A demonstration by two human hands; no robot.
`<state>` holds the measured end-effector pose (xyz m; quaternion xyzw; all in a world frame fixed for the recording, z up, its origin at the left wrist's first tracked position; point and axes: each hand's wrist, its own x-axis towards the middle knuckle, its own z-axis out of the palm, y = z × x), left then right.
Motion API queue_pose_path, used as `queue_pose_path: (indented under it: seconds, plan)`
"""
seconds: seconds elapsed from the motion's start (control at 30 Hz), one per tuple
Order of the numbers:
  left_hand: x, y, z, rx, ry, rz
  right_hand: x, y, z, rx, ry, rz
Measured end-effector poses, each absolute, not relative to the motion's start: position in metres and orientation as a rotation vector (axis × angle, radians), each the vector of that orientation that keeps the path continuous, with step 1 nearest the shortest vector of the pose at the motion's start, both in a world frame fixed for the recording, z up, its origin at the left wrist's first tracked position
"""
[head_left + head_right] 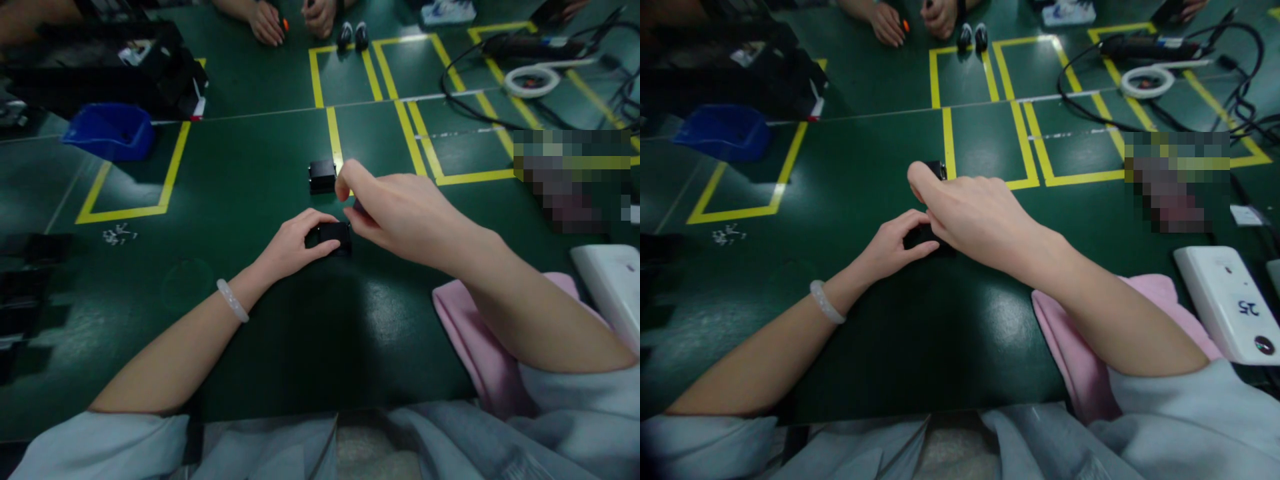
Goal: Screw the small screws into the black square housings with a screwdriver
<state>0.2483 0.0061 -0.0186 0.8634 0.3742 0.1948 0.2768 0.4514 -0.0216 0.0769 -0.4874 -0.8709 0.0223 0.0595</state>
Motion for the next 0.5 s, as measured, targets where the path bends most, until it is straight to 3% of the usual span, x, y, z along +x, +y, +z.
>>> queue_pose_path:
  seconds: [0.27,0.5]
  plan:
    - [0.2475,0.0069,-0.0196,2.312,0.994,0.534,0.4519,-0.0201,0.0737,-1.522,-2.610,-0.082]
    - [0.2481,0.0062,-0.0175,2.299,1.004,0.518,0.4516,-0.0220,0.0764,-1.482,-2.638,-0.028]
